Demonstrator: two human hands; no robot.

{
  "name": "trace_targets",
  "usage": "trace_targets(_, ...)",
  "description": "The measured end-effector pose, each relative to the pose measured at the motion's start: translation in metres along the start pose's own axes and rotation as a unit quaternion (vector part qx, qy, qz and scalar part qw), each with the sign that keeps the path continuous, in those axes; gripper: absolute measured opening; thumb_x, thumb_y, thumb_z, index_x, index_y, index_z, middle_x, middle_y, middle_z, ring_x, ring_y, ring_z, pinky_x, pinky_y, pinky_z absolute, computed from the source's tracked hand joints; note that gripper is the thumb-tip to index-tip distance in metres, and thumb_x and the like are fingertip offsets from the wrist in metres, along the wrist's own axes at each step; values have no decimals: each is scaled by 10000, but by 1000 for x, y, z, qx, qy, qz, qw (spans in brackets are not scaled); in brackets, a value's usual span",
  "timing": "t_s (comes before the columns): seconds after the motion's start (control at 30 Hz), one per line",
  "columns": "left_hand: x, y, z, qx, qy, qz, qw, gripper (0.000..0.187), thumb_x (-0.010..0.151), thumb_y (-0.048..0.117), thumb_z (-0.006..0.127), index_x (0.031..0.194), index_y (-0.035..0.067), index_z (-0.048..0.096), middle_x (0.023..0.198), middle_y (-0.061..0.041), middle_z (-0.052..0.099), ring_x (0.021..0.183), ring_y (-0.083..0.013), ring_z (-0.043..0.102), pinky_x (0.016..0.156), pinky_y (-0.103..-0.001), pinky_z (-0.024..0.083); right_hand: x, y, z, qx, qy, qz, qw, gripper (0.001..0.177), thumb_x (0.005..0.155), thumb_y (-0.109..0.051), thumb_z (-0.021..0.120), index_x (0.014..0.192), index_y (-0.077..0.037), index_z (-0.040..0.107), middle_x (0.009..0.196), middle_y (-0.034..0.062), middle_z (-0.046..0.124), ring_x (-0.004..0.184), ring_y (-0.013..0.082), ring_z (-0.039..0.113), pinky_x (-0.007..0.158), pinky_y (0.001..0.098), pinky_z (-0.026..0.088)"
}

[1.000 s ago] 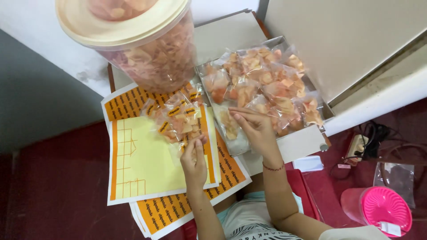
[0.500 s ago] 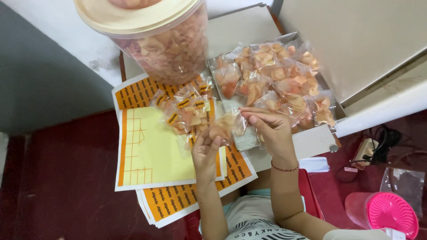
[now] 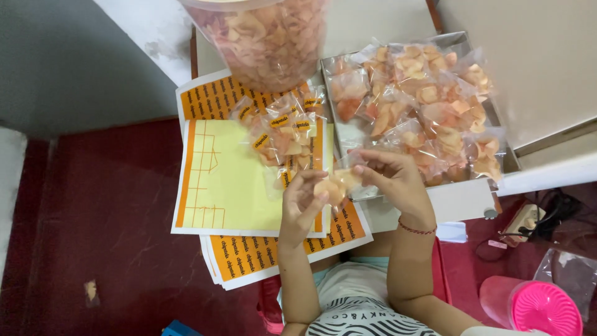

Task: Labeling small plastic bags of snacks by peeling stickers from a sheet and applying them to the bags.

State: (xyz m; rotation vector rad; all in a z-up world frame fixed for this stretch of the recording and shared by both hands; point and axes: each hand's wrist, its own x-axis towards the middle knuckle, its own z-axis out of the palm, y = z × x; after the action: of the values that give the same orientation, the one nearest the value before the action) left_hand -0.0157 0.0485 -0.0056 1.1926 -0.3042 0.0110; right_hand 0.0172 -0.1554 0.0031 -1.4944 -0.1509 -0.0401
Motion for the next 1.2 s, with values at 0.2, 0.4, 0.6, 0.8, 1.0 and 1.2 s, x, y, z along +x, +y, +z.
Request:
trace_targets(0.2,-3,0,-25,95,-111,-94,985,667,893,551,668,1243,-15,624,897,-127,636,865,-211,653,733,-366,588,4,-36,15,-60,-195,-109,973,165,819,46,763,947,-47,811,857,98,749,762,166,629,729,325,523)
trace_targets(0.4,-13,-14,-39,-85,-264,-103,955,713,1023,512,403,1331,-122,511,723,-115,650,585,-165,661,578,-309,576,1,-36,17,21,-296,-196,935,226,850,122,625,887,-66,744,962,129,763,1107,368,692,1128,628,354)
trace_targets(0.6,-9,-37,-49,-49,-99,-17,994,517,834,169,808,1250,-26,570,992,-186,674,858,-275,677,750,-364,601,4,-23,29,12,-233,-178,956,175,936,74,574,1031,-1,700,1176,171,714,1475,408,417,1223,594,256)
trace_targets(0.8,-13,-41,-89,-85,234,-1,968,574,765,48,864,1211,52,502,1016,-73,612,861,-214,685,724,-349,684,8,-28,54,-152,-189,-79,967,260,938,60,602,1177,13,692,1208,251,697,1252,443,603,1100,626,400)
trace_targets(1.0,-9,-80,-113,-123,358,17,925,701,859,108,803,1406,69,366,1163,-11,569,978,-116,658,876,-287,657,15,6,73,-306,-283,35,908,152,901,-10,691,1027,-16,776,936,184,757,918,314,741,849,446,562)
trace_targets(1.2,-4,-85,-121,-127,381,71,913,484,908,145,747,1329,106,512,904,37,616,722,-61,627,747,-288,658,17,-17,108,-310,-306,70,897,430,949,-112,670,1317,103,611,1293,394,590,1089,444,704,898,517,588)
